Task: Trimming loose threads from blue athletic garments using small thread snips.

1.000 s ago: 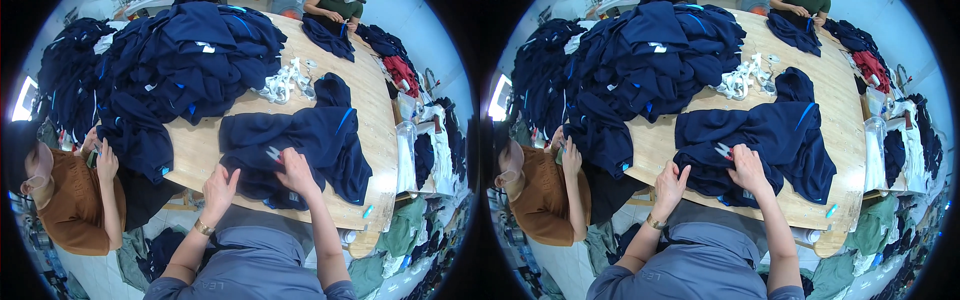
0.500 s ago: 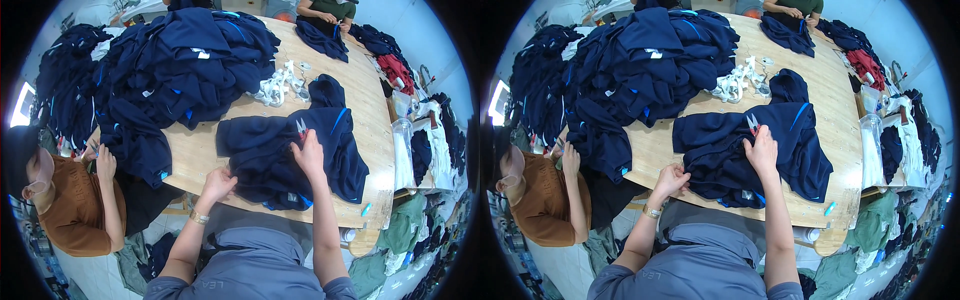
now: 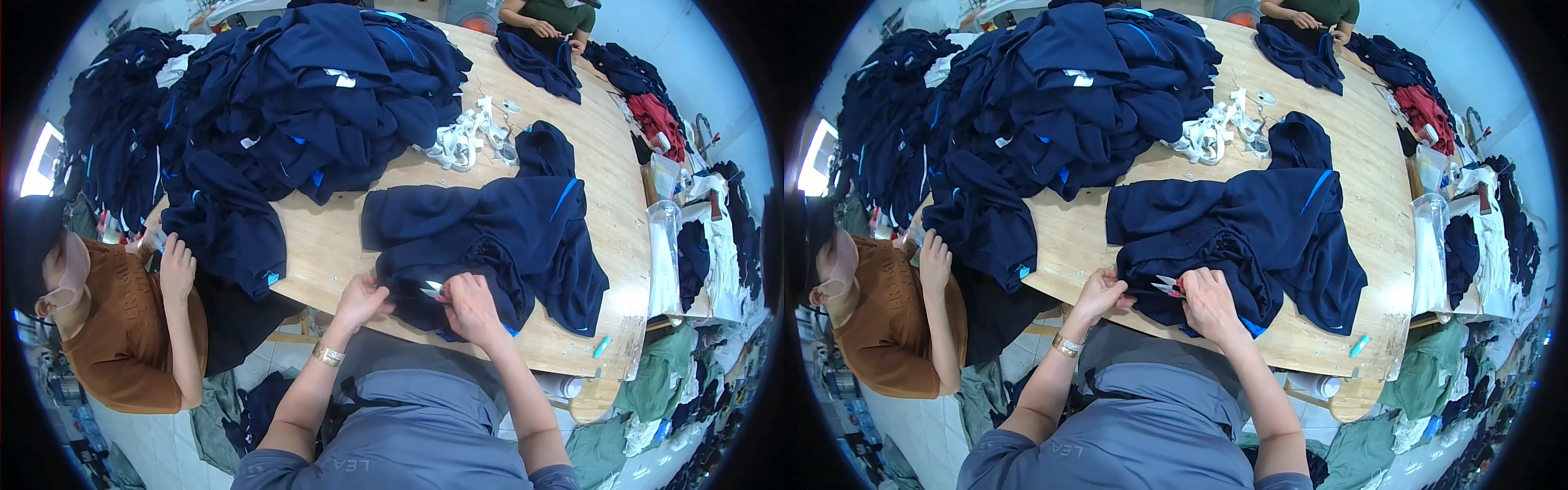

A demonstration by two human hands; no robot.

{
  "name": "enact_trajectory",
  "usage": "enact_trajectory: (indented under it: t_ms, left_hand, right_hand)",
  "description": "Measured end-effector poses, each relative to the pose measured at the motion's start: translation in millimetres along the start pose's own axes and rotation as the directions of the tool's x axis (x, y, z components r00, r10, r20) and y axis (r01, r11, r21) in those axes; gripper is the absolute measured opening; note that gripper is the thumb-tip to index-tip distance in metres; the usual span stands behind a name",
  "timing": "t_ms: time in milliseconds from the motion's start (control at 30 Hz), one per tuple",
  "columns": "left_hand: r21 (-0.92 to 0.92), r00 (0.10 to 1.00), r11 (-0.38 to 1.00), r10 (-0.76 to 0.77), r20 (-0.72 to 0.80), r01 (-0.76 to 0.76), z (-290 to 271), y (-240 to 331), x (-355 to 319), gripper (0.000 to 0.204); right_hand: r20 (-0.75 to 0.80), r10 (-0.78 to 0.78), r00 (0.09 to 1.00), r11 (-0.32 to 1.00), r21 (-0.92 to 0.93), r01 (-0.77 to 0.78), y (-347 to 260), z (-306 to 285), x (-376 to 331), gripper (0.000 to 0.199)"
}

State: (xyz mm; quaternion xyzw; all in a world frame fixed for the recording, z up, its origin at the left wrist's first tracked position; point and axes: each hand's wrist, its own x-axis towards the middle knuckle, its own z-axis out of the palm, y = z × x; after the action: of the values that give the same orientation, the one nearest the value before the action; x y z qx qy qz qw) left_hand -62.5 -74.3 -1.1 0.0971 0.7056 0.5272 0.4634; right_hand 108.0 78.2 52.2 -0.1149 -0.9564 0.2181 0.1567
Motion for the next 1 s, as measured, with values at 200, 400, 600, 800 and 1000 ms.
enact_trajectory:
  t_ms: [200,400,600,800,1000]
  left_hand:
    - [-0.093,0.877,0.965,-0.179,0.445,0.244,3.8,39.8,-10.9,0.027]
    - [-0.877,0.842,0.445,0.39,0.373,0.182,19.1,79.5,-19.2,0.018]
    - [-0.827,0.86,0.241,-0.089,0.503,0.508,54.8,52.7,-31.7,0.028]
    - [-0.793,0.844,0.394,0.072,0.532,0.466,51.5,41.4,-26.0,0.018]
    - [-0.798,0.877,0.501,0.142,0.458,0.336,51.5,65.5,-36.8,0.014]
  right_hand:
    - [-0.317,-0.137,0.938,0.991,-0.046,0.129,-12.1,-38.0,10.8,0.031]
    - [-0.673,-0.09,0.734,0.995,-0.087,0.043,-9.8,-41.4,1.8,0.041]
    - [-0.617,-0.001,0.787,0.999,-0.026,-0.019,-10.0,6.0,-2.7,0.031]
    - [-0.546,-0.037,0.837,0.999,-0.003,0.042,-16.6,12.0,-12.6,0.032]
    - [-0.415,0.416,0.809,0.753,0.656,-0.051,-29.4,9.7,-12.7,0.023]
